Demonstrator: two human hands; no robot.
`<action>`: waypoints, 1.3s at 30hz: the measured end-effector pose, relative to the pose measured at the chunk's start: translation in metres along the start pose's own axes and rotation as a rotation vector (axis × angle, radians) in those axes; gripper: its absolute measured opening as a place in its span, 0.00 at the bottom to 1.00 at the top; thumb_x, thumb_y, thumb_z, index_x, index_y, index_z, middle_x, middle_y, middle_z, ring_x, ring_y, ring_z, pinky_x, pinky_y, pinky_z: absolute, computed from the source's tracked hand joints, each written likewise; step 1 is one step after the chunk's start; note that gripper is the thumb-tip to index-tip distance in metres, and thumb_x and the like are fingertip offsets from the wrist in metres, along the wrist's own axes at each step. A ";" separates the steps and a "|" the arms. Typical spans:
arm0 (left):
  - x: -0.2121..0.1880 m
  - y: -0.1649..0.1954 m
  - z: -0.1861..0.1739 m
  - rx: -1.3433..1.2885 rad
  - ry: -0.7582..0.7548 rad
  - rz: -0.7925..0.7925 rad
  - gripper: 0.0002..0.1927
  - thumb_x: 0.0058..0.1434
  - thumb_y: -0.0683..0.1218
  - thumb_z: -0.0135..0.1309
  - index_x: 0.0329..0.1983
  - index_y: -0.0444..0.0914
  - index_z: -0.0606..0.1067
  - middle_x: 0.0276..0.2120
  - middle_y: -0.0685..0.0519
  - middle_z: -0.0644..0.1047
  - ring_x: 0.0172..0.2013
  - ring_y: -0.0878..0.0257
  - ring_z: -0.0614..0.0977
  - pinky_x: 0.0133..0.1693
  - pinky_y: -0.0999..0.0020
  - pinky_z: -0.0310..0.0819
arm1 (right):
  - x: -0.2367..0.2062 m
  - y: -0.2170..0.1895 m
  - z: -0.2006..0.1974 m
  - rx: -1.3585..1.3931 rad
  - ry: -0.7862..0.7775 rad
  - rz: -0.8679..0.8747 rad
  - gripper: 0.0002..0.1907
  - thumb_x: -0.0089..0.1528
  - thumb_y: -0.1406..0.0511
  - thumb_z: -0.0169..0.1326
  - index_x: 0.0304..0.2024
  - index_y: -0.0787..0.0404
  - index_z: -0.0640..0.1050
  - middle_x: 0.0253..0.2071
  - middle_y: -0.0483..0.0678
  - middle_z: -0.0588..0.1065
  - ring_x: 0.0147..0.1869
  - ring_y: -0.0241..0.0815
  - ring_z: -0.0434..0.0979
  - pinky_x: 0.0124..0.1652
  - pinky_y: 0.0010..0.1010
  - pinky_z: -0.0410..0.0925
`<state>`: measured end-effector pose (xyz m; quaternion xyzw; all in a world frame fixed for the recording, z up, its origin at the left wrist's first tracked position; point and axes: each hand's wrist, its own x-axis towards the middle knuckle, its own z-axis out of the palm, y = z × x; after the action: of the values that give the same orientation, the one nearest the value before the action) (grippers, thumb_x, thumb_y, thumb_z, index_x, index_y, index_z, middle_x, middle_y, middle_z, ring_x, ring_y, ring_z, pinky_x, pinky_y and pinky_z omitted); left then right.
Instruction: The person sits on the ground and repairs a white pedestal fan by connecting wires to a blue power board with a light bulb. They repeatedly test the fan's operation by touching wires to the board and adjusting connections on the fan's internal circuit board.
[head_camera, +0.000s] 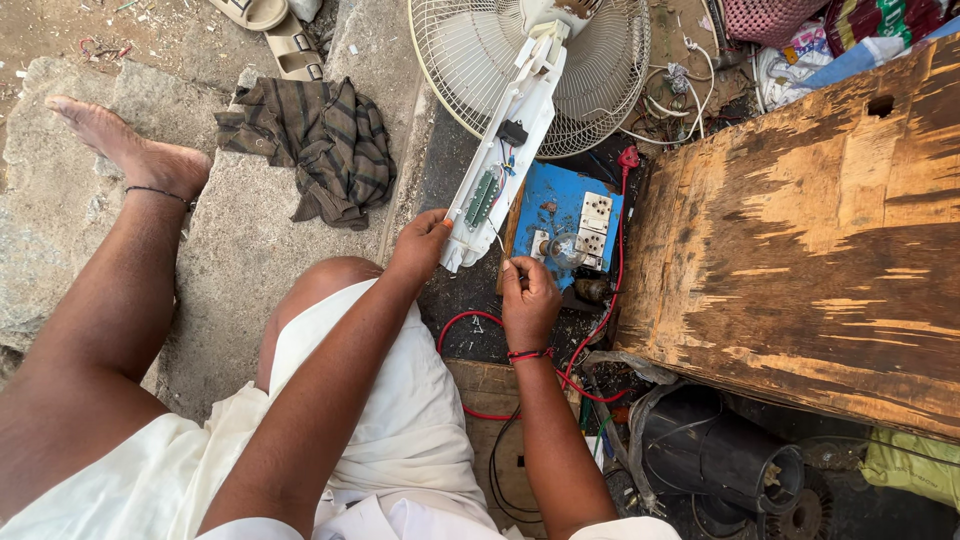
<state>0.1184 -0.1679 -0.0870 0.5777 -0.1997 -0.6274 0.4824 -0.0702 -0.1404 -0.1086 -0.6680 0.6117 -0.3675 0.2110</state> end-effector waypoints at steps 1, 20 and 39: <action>0.000 0.000 0.000 0.017 0.010 -0.007 0.18 0.70 0.47 0.49 0.59 0.36 0.76 0.42 0.49 0.82 0.37 0.65 0.82 0.41 0.69 0.76 | 0.001 0.000 0.000 0.003 -0.006 0.005 0.05 0.64 0.67 0.62 0.38 0.63 0.80 0.31 0.46 0.79 0.29 0.34 0.78 0.29 0.28 0.71; 0.000 0.004 -0.001 0.088 0.029 -0.005 0.20 0.68 0.49 0.52 0.59 0.34 0.75 0.46 0.46 0.82 0.44 0.61 0.82 0.47 0.67 0.75 | 0.010 -0.008 0.004 0.140 -0.109 0.144 0.06 0.66 0.66 0.60 0.40 0.64 0.80 0.28 0.43 0.78 0.30 0.30 0.77 0.29 0.27 0.71; -0.012 0.006 -0.003 0.208 0.111 0.100 0.28 0.66 0.52 0.54 0.64 0.32 0.69 0.50 0.40 0.79 0.48 0.55 0.81 0.50 0.63 0.74 | -0.009 -0.004 -0.023 0.114 -0.099 0.150 0.11 0.66 0.64 0.59 0.46 0.65 0.80 0.30 0.43 0.79 0.31 0.29 0.75 0.30 0.26 0.70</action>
<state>0.1221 -0.1599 -0.0766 0.6479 -0.2653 -0.5455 0.4608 -0.0849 -0.1273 -0.0930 -0.6246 0.6270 -0.3515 0.3053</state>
